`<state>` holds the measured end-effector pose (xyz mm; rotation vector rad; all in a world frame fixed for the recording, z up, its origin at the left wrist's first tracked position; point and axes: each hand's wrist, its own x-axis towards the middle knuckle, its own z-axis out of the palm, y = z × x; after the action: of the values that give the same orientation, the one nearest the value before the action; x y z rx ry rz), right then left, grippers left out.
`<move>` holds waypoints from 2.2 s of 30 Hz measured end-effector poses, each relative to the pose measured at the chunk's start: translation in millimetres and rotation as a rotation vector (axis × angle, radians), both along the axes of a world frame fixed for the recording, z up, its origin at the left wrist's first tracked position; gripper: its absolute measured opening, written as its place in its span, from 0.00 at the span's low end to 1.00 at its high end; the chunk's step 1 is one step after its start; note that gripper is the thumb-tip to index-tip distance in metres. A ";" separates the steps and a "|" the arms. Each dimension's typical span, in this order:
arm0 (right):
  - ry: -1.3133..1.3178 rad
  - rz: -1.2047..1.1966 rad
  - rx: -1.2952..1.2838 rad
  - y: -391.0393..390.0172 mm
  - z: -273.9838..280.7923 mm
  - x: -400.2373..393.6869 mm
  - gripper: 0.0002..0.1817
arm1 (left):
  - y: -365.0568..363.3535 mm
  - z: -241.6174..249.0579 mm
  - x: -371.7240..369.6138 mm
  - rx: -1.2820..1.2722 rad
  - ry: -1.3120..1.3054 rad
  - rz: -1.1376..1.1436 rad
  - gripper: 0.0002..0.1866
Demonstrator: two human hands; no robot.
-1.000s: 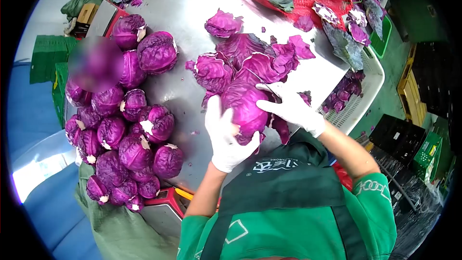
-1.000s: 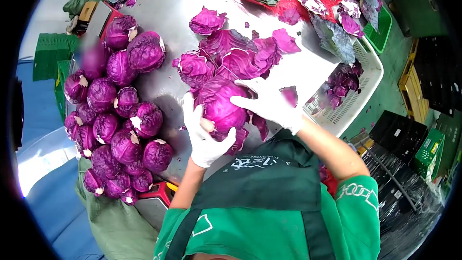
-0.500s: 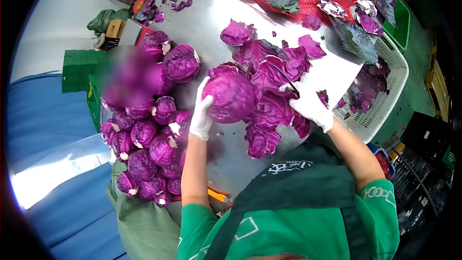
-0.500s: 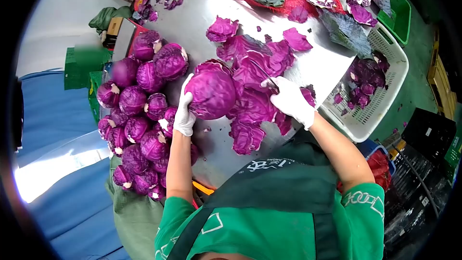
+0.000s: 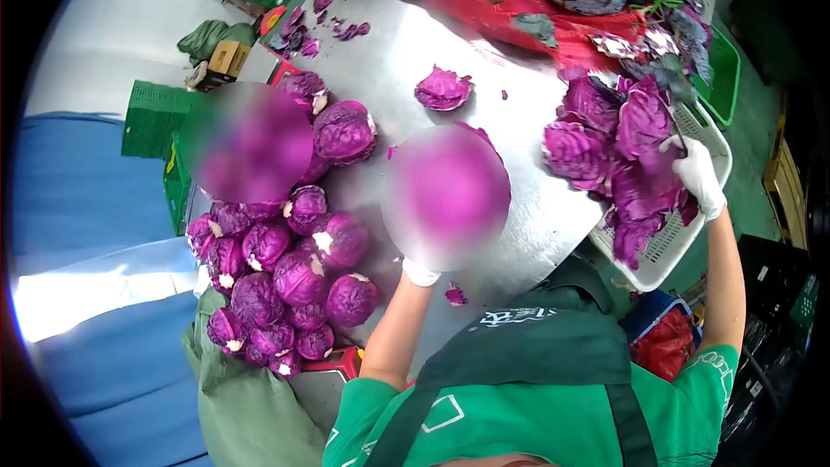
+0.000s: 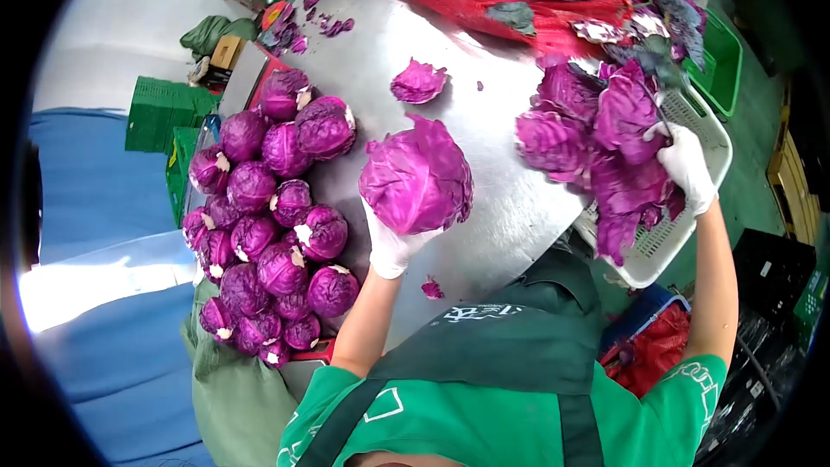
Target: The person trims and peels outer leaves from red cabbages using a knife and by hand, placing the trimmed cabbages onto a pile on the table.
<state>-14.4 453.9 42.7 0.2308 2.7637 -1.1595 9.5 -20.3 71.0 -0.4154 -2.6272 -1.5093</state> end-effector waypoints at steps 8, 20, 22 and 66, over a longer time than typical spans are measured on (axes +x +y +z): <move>0.012 0.024 -0.220 -108.0 47.4 19.3 0.25 | 47.9 -23.2 23.5 0.521 -0.694 -0.151 0.54; -0.368 -0.365 -1.117 -212.4 -27.7 66.5 0.10 | 62.8 -27.5 47.0 0.229 -0.342 0.054 0.68; -0.269 -0.362 -1.175 -212.4 -20.9 64.4 0.08 | 66.7 -21.2 51.3 0.204 -0.333 0.005 0.66; -0.311 -0.078 -1.038 -220.3 34.4 -2.9 0.19 | 11.9 -38.5 3.3 1.631 -0.984 0.031 0.37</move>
<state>-17.2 233.6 77.1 0.3413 1.6132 -2.1428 12.9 -8.5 32.5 0.6307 -0.6432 -3.5036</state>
